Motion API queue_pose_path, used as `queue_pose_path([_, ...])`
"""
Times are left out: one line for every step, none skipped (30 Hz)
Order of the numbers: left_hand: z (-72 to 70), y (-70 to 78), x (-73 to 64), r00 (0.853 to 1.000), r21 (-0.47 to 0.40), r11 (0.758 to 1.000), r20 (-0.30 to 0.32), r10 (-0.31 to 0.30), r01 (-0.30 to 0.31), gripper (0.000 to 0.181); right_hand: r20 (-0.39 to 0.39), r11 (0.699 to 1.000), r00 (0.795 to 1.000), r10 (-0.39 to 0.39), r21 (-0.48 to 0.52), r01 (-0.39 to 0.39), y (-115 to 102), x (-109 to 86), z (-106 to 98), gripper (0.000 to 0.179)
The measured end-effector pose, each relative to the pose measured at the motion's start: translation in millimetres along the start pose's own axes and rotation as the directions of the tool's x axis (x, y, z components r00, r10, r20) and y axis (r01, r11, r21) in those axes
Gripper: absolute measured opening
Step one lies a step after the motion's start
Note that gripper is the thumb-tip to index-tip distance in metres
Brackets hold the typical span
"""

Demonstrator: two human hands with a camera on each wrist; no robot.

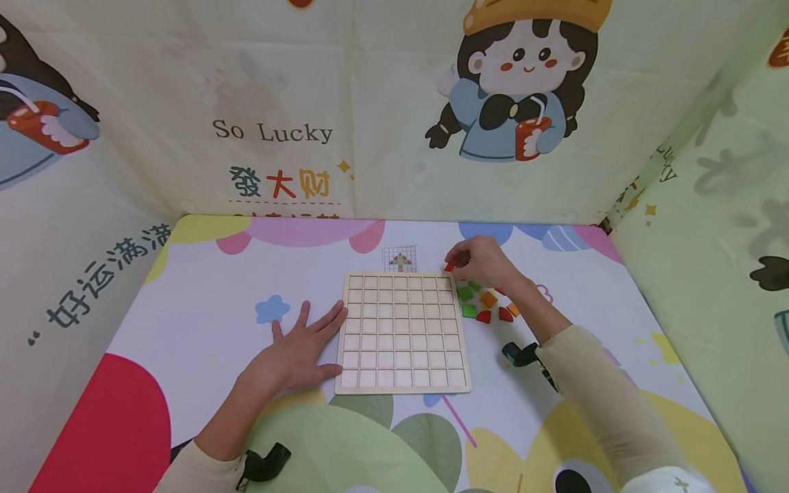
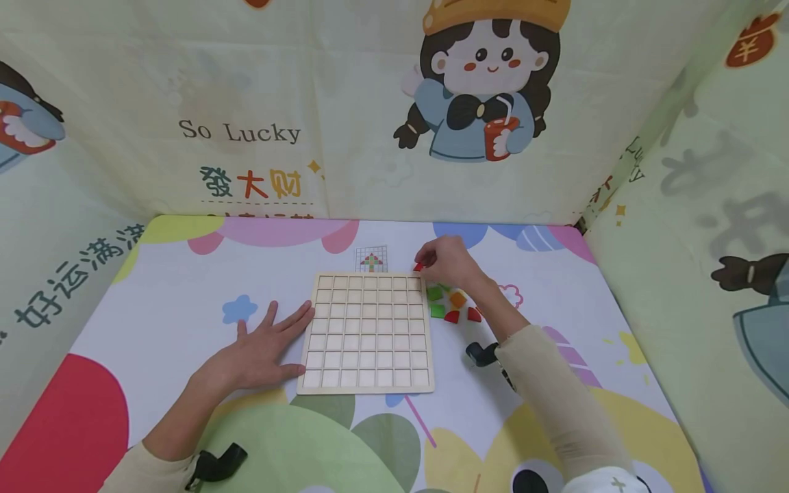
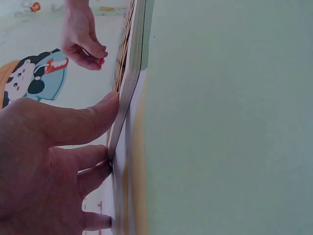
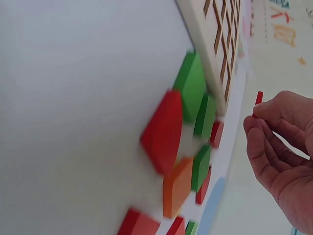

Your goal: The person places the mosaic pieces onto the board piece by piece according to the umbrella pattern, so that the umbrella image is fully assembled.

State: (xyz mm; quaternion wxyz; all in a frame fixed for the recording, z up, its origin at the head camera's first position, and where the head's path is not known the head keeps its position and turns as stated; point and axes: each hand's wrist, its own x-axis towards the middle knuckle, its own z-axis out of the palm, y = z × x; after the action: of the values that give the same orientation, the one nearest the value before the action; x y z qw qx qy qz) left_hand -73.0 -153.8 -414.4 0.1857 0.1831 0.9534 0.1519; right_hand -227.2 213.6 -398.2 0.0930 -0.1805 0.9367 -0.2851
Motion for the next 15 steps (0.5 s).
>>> queue_pose_path([-0.1, -0.1, -0.2, 1.000, -0.001, 1.000, 0.000, 0.001, -0.001, 0.092, -0.002, 1.000, 1.000, -0.009, 0.004, 0.009, -4, -1.0, 1, 0.019])
queue_pose_path([-0.3, -0.2, -0.4, 1.000, -0.002, 1.000, 0.000, 0.001, -0.001, 0.092, -0.003, 1.000, 1.000, -0.018, 0.007, 0.018, -7, -1.8, 3, 0.019])
queue_pose_path([-0.4, -0.3, -0.5, 1.000, -0.002, 1.000, -0.001, 0.003, -0.003, 0.091, -0.004, 1.000, 1.000, -0.026, 0.012, 0.026, -11, -2.5, 5, 0.018])
queue_pose_path([-0.6, -0.4, -0.7, 1.000, -0.003, 1.000, -0.002, 0.005, -0.005, 0.091, -0.002, 0.999, 0.999, -0.032, 0.016, 0.032, -14, -3.0, 7, 0.018])
queue_pose_path([-0.8, -0.5, -0.8, 1.000, -0.004, 1.000, -0.003, 0.006, -0.006, 0.091, 0.003, 0.999, 0.999, -0.037, 0.025, 0.037, -17, -3.6, 8, 0.017])
queue_pose_path([-0.9, -0.7, -0.9, 1.000, -0.004, 1.000, -0.003, 0.007, -0.007, 0.091, 0.008, 0.998, 0.999, -0.044, 0.035, 0.043, -20, -3.9, 10, 0.017])
queue_pose_path([-1.0, -0.8, -0.9, 1.000, -0.005, 1.000, -0.004, 0.007, -0.007, 0.091, 0.013, 0.998, 0.999, -0.048, 0.044, 0.047, -23, -4.3, 12, 0.018])
queue_pose_path([-1.1, -0.9, -0.8, 1.000, -0.005, 1.000, -0.005, 0.007, -0.007, 0.091, 0.018, 0.998, 0.999, -0.051, 0.048, 0.050, -26, -4.3, 14, 0.018])
queue_pose_path([-1.1, -1.0, -0.6, 1.000, -0.005, 1.000, -0.005, 0.007, -0.007, 0.091, 0.025, 0.997, 0.998, -0.053, 0.049, 0.051, -29, -4.3, 16, 0.018])
queue_pose_path([-0.9, -1.2, -0.4, 1.000, -0.005, 1.000, -0.005, 0.006, -0.006, 0.091, 0.033, 0.997, 0.998, -0.055, 0.051, 0.053, -32, -3.9, 18, 0.017])
queue_pose_path([-0.8, -1.2, -0.3, 1.000, -0.004, 1.000, -0.004, 0.004, -0.004, 0.091, 0.040, 0.997, 0.998, -0.055, 0.054, 0.053, -34, -3.4, 20, 0.017])
queue_pose_path([-0.6, -1.4, -0.1, 1.000, -0.005, 1.000, -0.004, 0.003, -0.003, 0.091, 0.045, 0.997, 0.997, -0.056, 0.052, 0.054, -36, -2.9, 22, 0.016])
queue_pose_path([-0.5, -1.5, 0.0, 1.000, -0.004, 1.000, -0.004, 0.003, -0.003, 0.091, 0.050, 0.997, 0.997, -0.056, 0.051, 0.054, -39, -2.2, 25, 0.015])
queue_pose_path([-0.3, -1.8, 0.1, 1.000, -0.003, 1.000, -0.005, 0.003, -0.003, 0.092, 0.055, 0.997, 0.997, -0.055, 0.051, 0.053, -41, -1.7, 27, 0.014])
queue_pose_path([-0.1, -2.0, 0.2, 1.000, -0.003, 1.000, -0.005, 0.003, -0.003, 0.091, 0.058, 0.997, 0.997, -0.055, 0.054, 0.052, -42, -1.3, 29, 0.014])
